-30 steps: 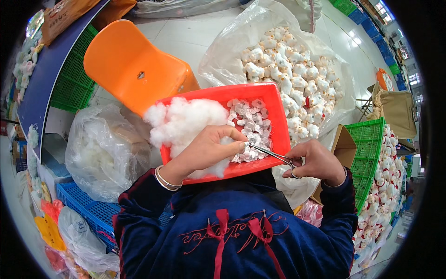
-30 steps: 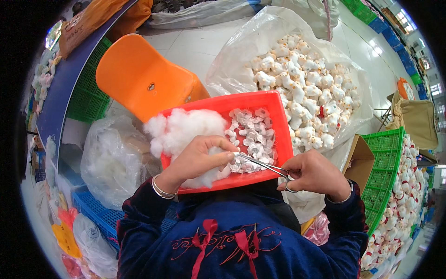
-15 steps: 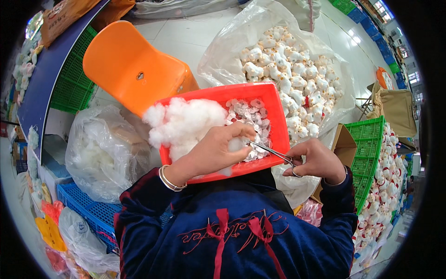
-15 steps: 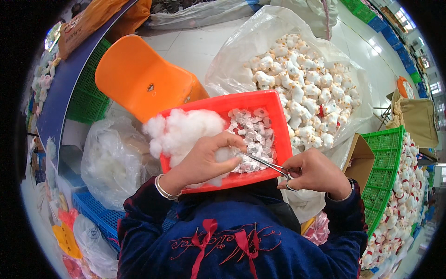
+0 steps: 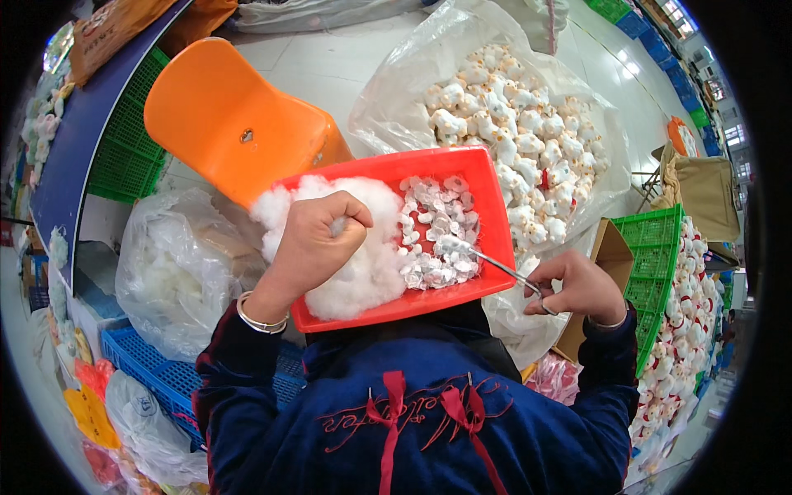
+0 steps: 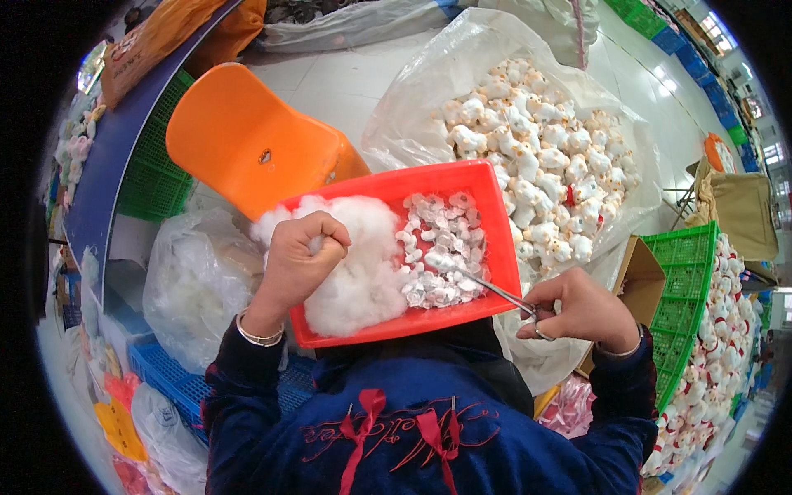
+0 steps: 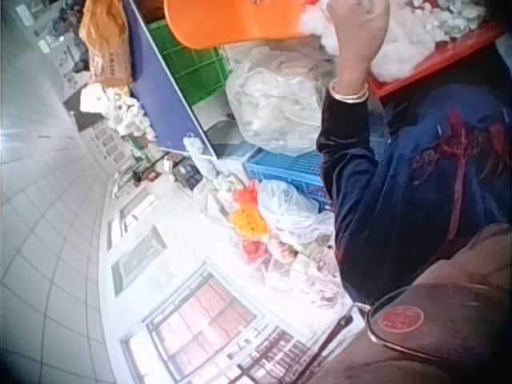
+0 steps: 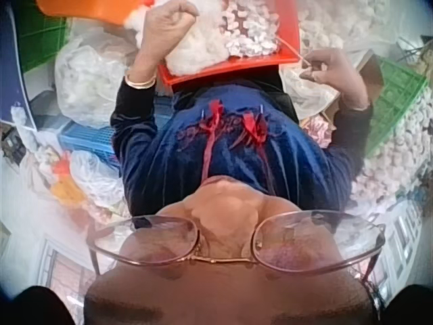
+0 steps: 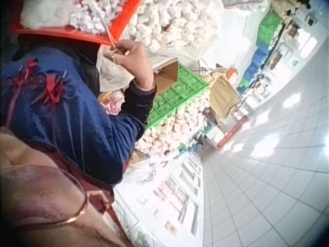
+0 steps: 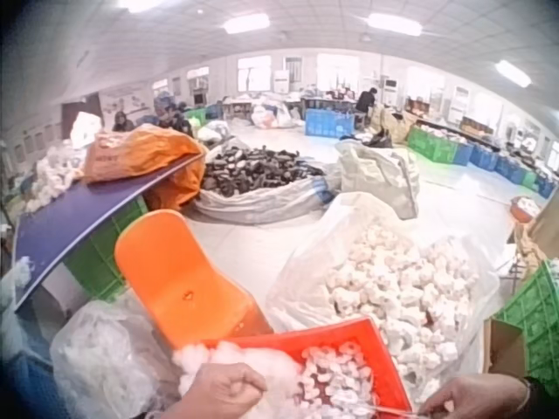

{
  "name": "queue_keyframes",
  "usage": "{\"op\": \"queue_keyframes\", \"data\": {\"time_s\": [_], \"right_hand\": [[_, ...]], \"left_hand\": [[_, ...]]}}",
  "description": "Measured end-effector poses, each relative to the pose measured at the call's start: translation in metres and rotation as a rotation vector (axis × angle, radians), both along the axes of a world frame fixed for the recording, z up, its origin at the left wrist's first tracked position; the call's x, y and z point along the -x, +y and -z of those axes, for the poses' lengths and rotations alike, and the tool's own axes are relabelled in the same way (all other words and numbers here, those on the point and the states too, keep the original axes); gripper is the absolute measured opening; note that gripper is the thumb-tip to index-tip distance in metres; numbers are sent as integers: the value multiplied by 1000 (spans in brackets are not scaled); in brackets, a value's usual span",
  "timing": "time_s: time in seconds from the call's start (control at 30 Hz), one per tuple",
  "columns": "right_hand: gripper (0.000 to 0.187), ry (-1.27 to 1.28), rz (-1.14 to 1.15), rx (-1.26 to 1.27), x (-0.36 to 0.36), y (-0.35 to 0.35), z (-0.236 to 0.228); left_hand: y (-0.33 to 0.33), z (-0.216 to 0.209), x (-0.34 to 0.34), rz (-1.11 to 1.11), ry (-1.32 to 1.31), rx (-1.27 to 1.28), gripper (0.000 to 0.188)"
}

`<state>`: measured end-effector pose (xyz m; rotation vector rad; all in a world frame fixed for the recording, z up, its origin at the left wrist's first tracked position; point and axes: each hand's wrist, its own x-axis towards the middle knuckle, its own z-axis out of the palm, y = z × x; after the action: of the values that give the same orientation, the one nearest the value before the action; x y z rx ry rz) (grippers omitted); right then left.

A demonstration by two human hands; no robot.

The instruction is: The person repeatedly pulls small pieces of white cotton and inserts them into small white objects using a metal tool. The person works over a red tray, handling the cotton and objects one at a time.

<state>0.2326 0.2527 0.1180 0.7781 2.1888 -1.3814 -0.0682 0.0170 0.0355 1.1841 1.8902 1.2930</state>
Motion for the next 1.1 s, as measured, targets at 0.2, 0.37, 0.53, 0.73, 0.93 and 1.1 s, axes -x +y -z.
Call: {"op": "queue_keyframes", "data": {"time_s": [0.2,0.37,0.53,0.73,0.93,1.1], "right_hand": [[28,73,-66,22,7,-1,8],[28,78,-82,28,10,0,11],[27,104,-56,13,13,-6,13],[27,152,-45,58,15,-11,25],[43,295,-73,-208,19,-23,42],[56,437,-111,-435,23,-36,39]], "left_hand": [[23,14,-29,382,-362,29,24],[32,13,-36,486,-569,107,25],[30,12,-41,297,-142,-8,24],[36,15,-64,-28,-564,-188,14],[37,31,-65,-135,-794,-208,11],[33,30,-63,-158,-746,-146,10]]}}
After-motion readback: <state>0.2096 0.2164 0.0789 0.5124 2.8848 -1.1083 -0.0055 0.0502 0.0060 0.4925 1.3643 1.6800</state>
